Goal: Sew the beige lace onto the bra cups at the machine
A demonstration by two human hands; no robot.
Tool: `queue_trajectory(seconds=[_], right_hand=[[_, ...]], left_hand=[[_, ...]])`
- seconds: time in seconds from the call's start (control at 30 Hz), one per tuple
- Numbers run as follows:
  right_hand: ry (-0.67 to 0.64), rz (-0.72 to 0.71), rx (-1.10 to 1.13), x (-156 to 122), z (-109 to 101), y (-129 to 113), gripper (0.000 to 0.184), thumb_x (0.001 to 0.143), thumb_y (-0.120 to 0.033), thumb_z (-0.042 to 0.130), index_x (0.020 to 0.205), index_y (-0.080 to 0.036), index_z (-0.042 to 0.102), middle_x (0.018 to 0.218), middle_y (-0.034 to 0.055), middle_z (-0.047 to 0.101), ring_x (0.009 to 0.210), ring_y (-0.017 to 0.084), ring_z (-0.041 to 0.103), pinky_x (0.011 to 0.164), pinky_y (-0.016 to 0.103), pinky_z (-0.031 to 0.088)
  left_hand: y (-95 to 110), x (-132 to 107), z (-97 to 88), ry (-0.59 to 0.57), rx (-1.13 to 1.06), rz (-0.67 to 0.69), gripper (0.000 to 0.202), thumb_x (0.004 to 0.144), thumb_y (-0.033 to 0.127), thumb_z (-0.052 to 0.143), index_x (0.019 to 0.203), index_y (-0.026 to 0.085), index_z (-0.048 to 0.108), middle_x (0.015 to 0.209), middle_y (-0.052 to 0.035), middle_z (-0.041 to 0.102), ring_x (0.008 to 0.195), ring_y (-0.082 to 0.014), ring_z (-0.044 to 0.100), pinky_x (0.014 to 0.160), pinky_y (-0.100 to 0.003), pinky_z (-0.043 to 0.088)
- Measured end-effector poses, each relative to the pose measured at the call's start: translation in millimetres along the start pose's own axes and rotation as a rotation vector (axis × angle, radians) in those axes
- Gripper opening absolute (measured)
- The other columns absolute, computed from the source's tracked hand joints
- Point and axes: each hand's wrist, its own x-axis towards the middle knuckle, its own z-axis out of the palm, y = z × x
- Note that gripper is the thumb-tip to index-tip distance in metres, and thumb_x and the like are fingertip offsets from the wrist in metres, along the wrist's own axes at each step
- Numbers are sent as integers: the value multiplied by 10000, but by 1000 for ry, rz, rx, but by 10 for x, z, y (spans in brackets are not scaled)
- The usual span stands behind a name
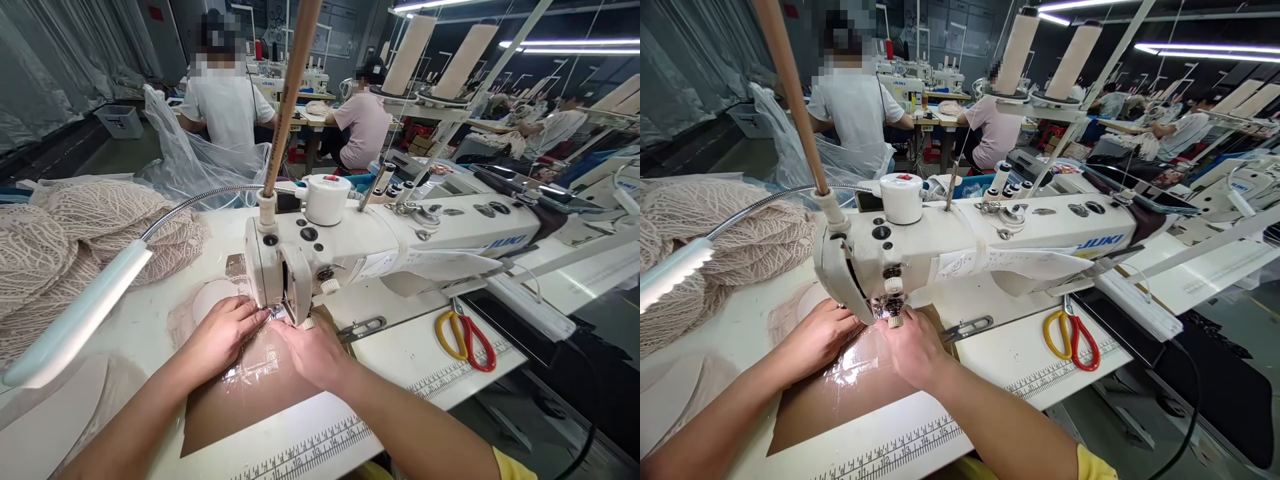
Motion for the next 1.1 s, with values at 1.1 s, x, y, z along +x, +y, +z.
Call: queue_trajectory(seconds=[1.1], right_hand=[[-5, -39, 13, -69, -5, 5, 245, 861, -116, 445, 1021, -192, 614, 948, 61, 586, 823, 186, 477, 678, 294, 336]], left_hand=[[340, -182, 67, -80, 70, -35, 401, 890, 140, 444, 1277, 111, 546, 1302, -118, 578, 965, -259, 532, 781, -418, 510]])
